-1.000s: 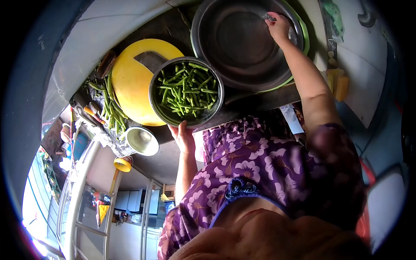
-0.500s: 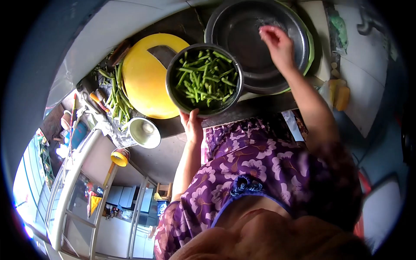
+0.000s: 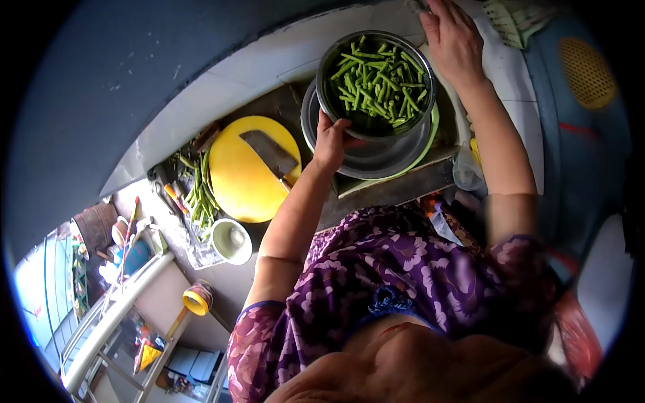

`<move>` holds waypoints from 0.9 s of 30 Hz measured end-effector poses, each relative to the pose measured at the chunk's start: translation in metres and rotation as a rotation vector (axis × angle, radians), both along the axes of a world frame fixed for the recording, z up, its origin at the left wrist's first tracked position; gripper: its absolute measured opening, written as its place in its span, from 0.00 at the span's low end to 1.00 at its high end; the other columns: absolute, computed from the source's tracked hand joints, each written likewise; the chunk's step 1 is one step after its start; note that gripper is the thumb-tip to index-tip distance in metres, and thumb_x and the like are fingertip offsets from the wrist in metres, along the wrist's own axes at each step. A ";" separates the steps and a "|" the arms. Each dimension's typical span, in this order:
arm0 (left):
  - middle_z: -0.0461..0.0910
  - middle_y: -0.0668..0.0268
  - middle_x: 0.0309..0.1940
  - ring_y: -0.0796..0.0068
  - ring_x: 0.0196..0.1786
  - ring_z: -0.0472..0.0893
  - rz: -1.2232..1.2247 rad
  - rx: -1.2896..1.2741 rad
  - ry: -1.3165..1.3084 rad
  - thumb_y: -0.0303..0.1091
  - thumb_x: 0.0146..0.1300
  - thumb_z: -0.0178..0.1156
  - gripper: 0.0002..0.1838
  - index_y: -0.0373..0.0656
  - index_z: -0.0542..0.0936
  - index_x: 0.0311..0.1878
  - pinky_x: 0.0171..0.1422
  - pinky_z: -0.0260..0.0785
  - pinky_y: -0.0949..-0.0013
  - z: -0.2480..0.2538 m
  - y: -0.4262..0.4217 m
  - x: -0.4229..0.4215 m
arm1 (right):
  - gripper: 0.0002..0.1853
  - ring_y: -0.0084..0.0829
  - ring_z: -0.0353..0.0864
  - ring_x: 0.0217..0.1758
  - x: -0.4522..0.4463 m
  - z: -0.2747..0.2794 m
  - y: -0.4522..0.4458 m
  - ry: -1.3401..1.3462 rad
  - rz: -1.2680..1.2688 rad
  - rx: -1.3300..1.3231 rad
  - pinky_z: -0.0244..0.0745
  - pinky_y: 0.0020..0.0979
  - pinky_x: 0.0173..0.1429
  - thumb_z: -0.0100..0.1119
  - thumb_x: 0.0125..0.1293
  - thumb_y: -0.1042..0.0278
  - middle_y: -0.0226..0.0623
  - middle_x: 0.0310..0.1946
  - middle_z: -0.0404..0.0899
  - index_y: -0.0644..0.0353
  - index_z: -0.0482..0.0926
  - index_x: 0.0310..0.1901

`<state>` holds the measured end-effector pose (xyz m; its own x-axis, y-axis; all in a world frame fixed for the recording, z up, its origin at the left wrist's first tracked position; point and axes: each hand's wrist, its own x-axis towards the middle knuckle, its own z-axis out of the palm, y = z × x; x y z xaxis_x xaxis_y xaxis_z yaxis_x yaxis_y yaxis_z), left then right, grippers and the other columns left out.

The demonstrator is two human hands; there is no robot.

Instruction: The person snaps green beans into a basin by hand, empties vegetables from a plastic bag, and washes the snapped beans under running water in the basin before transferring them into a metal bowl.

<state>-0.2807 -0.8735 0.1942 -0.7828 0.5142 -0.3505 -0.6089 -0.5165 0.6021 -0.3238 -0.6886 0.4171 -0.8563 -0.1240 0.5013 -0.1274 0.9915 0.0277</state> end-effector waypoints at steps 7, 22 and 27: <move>0.73 0.59 0.53 0.63 0.43 0.83 -0.066 -0.006 0.054 0.20 0.59 0.47 0.30 0.54 0.59 0.65 0.34 0.84 0.62 0.015 0.027 -0.023 | 0.21 0.24 0.77 0.46 0.014 -0.082 0.088 -0.112 -0.166 -1.441 0.70 0.30 0.49 0.51 0.70 0.49 0.32 0.44 0.81 0.60 0.76 0.50; 0.75 0.59 0.50 0.61 0.42 0.83 -0.106 -0.039 0.126 0.20 0.58 0.46 0.33 0.56 0.56 0.67 0.35 0.83 0.62 0.038 0.042 -0.023 | 0.27 0.46 0.62 0.66 0.022 -0.136 0.040 -0.207 -0.028 -0.064 0.58 0.52 0.65 0.56 0.63 0.43 0.30 0.66 0.63 0.38 0.71 0.62; 0.73 0.58 0.54 0.59 0.45 0.83 -0.095 -0.008 0.140 0.20 0.56 0.47 0.35 0.56 0.55 0.68 0.34 0.83 0.63 0.029 0.038 -0.023 | 0.28 0.46 0.53 0.74 0.037 -0.127 0.045 -0.375 0.167 0.035 0.52 0.54 0.70 0.59 0.64 0.51 0.28 0.71 0.56 0.39 0.68 0.65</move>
